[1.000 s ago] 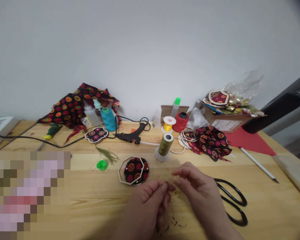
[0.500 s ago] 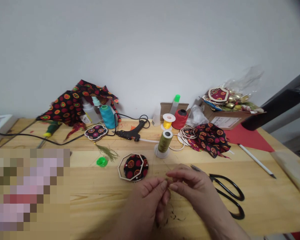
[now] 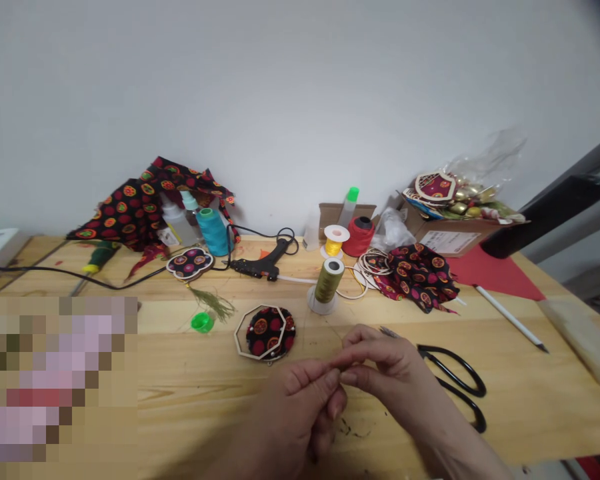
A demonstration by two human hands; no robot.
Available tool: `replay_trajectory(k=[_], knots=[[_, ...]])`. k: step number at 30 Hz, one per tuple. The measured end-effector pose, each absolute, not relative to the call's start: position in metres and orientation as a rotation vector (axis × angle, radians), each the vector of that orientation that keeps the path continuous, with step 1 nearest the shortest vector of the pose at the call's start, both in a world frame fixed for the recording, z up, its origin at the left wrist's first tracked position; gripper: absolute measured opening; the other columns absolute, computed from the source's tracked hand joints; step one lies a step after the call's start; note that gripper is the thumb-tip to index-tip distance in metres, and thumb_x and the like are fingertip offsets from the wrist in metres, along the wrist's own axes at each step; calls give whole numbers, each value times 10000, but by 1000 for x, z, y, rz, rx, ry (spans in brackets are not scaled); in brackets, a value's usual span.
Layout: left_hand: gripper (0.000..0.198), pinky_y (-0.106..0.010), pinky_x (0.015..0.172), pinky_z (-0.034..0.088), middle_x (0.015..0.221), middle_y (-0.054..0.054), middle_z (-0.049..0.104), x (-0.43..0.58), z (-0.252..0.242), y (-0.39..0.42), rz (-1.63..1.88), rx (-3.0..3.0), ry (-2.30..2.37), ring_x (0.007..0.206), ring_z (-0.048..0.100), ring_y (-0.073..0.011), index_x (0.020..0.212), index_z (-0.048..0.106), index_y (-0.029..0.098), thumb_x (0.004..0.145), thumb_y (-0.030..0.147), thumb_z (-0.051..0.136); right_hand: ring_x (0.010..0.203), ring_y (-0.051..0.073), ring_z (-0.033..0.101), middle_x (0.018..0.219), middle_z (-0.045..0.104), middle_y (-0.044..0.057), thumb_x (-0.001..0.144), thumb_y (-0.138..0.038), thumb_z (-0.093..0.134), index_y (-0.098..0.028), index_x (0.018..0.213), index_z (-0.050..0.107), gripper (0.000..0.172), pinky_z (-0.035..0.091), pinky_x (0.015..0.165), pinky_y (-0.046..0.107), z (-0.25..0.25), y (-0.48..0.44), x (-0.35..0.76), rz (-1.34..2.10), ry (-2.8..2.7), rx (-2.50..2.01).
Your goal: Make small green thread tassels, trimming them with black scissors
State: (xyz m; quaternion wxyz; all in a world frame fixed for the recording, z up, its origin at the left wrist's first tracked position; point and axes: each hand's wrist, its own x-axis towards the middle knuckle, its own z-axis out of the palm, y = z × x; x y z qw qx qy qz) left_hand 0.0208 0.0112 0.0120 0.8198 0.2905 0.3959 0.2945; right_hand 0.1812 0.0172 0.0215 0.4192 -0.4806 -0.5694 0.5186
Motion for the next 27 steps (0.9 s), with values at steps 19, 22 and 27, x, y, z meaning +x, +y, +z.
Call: replay_trajectory(k=[19, 22, 27], knots=[[221, -208, 390, 158, 559, 8, 548, 22, 18, 12, 698, 435, 772, 402, 288, -45, 729, 636, 137, 810, 343, 628, 765, 154, 532, 755, 549, -6, 789, -141, 612, -204, 645, 640, 160, 425, 729, 283, 24, 17, 176, 1076, -1533, -1249], [192, -205, 403, 178, 572, -3, 552, 20, 18, 12, 701, 444, 760, 427, 314, -57, 780, 662, 134, 827, 306, 591, 771, 151, 529, 754, 542, -9, 802, -131, 595, -202, 645, 626, 175, 414, 724, 277, 23, 17, 177, 1054, -1565, -1265], [169, -217, 394, 170, 558, 21, 510, 20, 16, 15, 661, 627, 790, 396, 300, -41, 712, 669, 130, 809, 245, 593, 790, 151, 536, 777, 547, -6, 795, -128, 604, -198, 643, 621, 169, 406, 736, 278, 23, 16, 176, 997, -1589, -1300]])
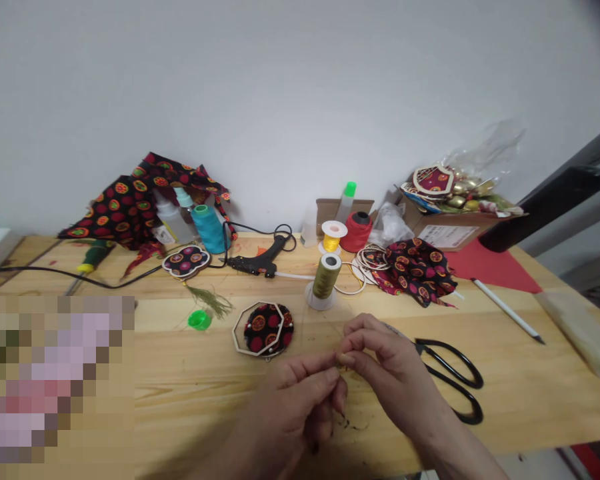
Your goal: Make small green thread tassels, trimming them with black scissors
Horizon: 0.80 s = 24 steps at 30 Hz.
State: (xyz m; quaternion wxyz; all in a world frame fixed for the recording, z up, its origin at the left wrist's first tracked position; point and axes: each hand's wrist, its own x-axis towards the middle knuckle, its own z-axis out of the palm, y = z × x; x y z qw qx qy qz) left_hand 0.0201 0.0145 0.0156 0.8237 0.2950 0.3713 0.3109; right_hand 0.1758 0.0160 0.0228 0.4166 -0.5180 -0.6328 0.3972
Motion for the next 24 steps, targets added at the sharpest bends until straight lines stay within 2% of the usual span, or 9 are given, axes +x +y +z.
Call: replay_trajectory(k=[2, 4, 6, 8, 10, 13, 17, 19, 24], knots=[[243, -222, 393, 174, 520, 34, 477, 20, 14, 14, 653, 696, 820, 374, 307, -37, 636, 649, 131, 826, 263, 576, 798, 158, 541, 775, 553, -3, 786, -136, 616, -199, 638, 628, 162, 411, 738, 280, 22, 16, 175, 970, -1579, -1313], [258, -219, 397, 190, 514, 39, 474, 21, 14, 14, 665, 712, 835, 371, 322, -36, 638, 660, 130, 830, 282, 578, 816, 165, 552, 791, 571, 4, 790, -154, 618, -205, 679, 651, 127, 420, 744, 282, 21, 16, 175, 954, -1556, -1310], [191, -209, 397, 205, 547, 36, 507, 21, 14, 14, 692, 666, 855, 382, 342, -38, 761, 705, 134, 808, 295, 613, 843, 171, 563, 862, 605, 16, 816, -183, 592, -223, 829, 681, 99, 430, 755, 286, 20, 15, 177, 921, -1515, -1315], [230, -197, 392, 213, 577, 33, 539, 21, 15, 14, 721, 591, 891, 398, 362, -44, 925, 718, 143, 767, 301, 662, 835, 174, 566, 893, 625, 23, 842, -223, 556, -233, 927, 676, 147, 435, 744, 287, 19, 13, 180, 864, -1443, -1368], [327, -188, 392, 222, 576, 34, 549, 20, 17, 15, 744, 543, 921, 413, 372, -49, 1012, 707, 142, 729, 305, 700, 715, 169, 546, 751, 607, 9, 838, -283, 559, -218, 789, 678, 144, 429, 656, 276, 19, 9, 183, 862, -1361, -1463], [354, -186, 396, 247, 566, 39, 552, 20, 16, 17, 775, 564, 935, 421, 382, -52, 1025, 709, 139, 717, 313, 710, 562, 151, 477, 555, 531, -16, 784, -362, 619, -204, 558, 629, 276, 385, 538, 261, 17, 5, 181, 1107, -1284, -1524], [360, -198, 421, 286, 573, 45, 548, 21, 14, 15, 769, 667, 945, 435, 414, -61, 1075, 689, 139, 765, 320, 663, 620, 157, 551, 594, 624, -9, 807, -323, 603, -211, 568, 675, 274, 430, 660, 268, 15, 4, 168, 1524, -1156, -1251], [387, -207, 438, 302, 586, 44, 545, 20, 13, 14, 746, 728, 973, 454, 427, -70, 1117, 670, 138, 786, 335, 638, 608, 151, 557, 569, 616, -12, 824, -323, 588, -206, 570, 677, 294, 437, 702, 272, 14, 4, 162, 1639, -1050, -1111], [479, -235, 489, 333, 629, 38, 527, 17, 13, 11, 686, 918, 1041, 522, 439, -104, 1283, 560, 163, 846, 358, 557, 637, 174, 583, 579, 630, 16, 776, -326, 659, -179, 592, 693, 238, 443, 647, 286, 9, 3, 159, 1744, -901, -1029]])
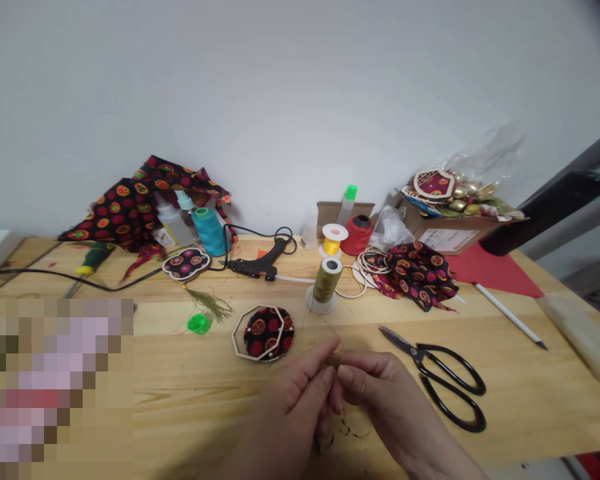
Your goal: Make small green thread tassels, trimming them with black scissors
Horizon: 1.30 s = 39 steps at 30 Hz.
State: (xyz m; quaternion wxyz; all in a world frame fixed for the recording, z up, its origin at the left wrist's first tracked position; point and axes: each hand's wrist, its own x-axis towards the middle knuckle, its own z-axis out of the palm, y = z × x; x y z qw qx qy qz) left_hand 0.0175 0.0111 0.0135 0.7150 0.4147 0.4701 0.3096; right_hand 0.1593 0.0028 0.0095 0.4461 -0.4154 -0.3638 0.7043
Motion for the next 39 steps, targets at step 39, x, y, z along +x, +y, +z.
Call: replay_trajectory(k=[39], knots=[[798, -221, 429, 263, 596, 34, 565, 25, 9, 9, 754, 610, 861, 433, 362, -78, 1467, 215, 129, 808, 366, 599, 520, 110, 585, 510, 628, -52, 866, -146, 508, -204, 589, 560, 288, 422, 600, 234, 27, 6, 163, 1126, -1537, -1386]])
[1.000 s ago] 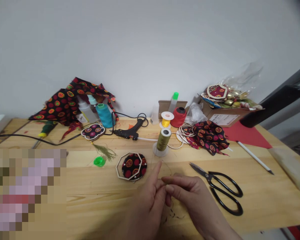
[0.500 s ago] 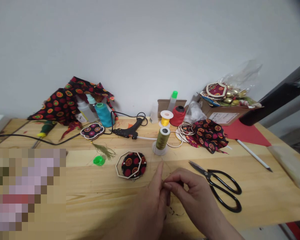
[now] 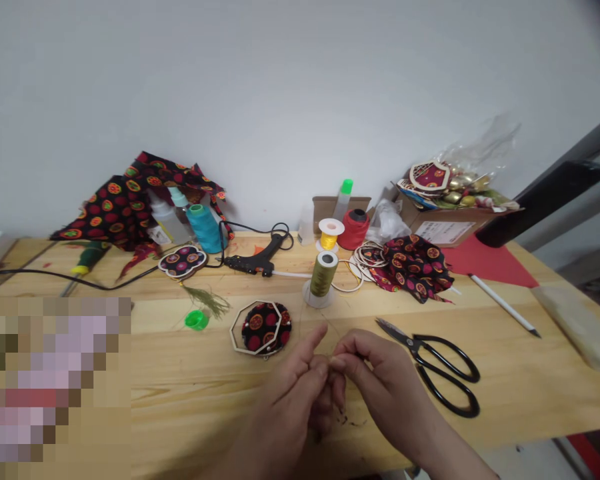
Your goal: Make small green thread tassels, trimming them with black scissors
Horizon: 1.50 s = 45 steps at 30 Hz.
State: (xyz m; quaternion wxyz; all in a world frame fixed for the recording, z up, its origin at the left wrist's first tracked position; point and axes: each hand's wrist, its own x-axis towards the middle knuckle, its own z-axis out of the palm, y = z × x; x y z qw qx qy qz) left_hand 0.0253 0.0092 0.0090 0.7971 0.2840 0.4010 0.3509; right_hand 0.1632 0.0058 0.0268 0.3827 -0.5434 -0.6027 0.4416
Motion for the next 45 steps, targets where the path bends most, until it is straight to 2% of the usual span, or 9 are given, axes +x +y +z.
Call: replay_trajectory(k=[6, 10, 12, 16, 18, 21, 26, 38, 45], knots=[[789, -215, 420, 295, 578, 52, 551, 25, 15, 11, 766, 635, 879, 423, 375, -73, 1449, 251, 120, 801, 350, 638, 578, 130, 586, 554, 641, -28, 851, -227, 544, -203, 601, 616, 261, 426, 634, 253, 25, 7, 165, 1246, -1342, -1346], [792, -204, 426, 299, 568, 59, 544, 23, 16, 12, 789, 638, 882, 444, 377, -74, 1445, 258, 124, 795, 354, 649, 597, 119, 507, 651, 643, -6, 839, -389, 578, -204, 786, 739, 251, 390, 584, 239, 10, 4, 173, 1284, -1053, -1354], [819, -200, 425, 285, 562, 62, 539, 24, 17, 12, 821, 637, 895, 451, 372, -75, 1450, 245, 118, 784, 353, 660, 560, 104, 459, 621, 624, -10, 771, -411, 664, -200, 825, 761, 239, 358, 548, 232, 1, 3, 175, 1420, -899, -1331], [841, -216, 430, 293, 559, 63, 526, 26, 20, 13, 839, 725, 926, 444, 384, -84, 1466, 213, 106, 792, 366, 643, 571, 110, 481, 588, 632, -10, 623, -298, 792, -186, 778, 773, 192, 378, 597, 243, -4, 0, 171, 1613, -758, -1211], [801, -231, 453, 324, 576, 55, 531, 25, 21, 11, 844, 797, 958, 469, 415, -98, 1465, 234, 120, 812, 381, 616, 627, 139, 528, 608, 643, 6, 664, -261, 758, -171, 688, 755, 93, 408, 664, 270, 0, -1, 166, 1641, -810, -1119], [733, -247, 498, 357, 618, 46, 536, 23, 21, 8, 851, 925, 1026, 523, 443, -115, 1469, 240, 156, 852, 383, 564, 670, 158, 547, 620, 617, 4, 725, -215, 705, -170, 585, 705, 147, 419, 686, 280, 6, -3, 160, 1590, -898, -1077], [665, -270, 551, 357, 648, 46, 510, 21, 16, 5, 852, 1061, 1067, 573, 434, -132, 1482, 194, 172, 904, 335, 478, 651, 146, 539, 623, 592, -8, 715, -170, 704, -182, 541, 693, 174, 419, 652, 265, 5, -4, 153, 1417, -915, -1171], [663, -285, 567, 360, 687, 33, 515, 21, 13, 4, 824, 1095, 983, 593, 430, -140, 1495, 102, 157, 927, 289, 418, 568, 126, 526, 559, 564, -37, 709, -162, 678, -180, 566, 637, 151, 414, 595, 251, 5, 0, 152, 1268, -969, -1254], [682, -277, 568, 341, 690, 24, 551, 19, 14, 6, 813, 1000, 943, 591, 430, -132, 1486, 169, 160, 899, 302, 486, 551, 116, 506, 546, 535, -48, 736, -155, 637, -185, 571, 594, 173, 410, 576, 238, 9, 0, 152, 1247, -1028, -1251]])
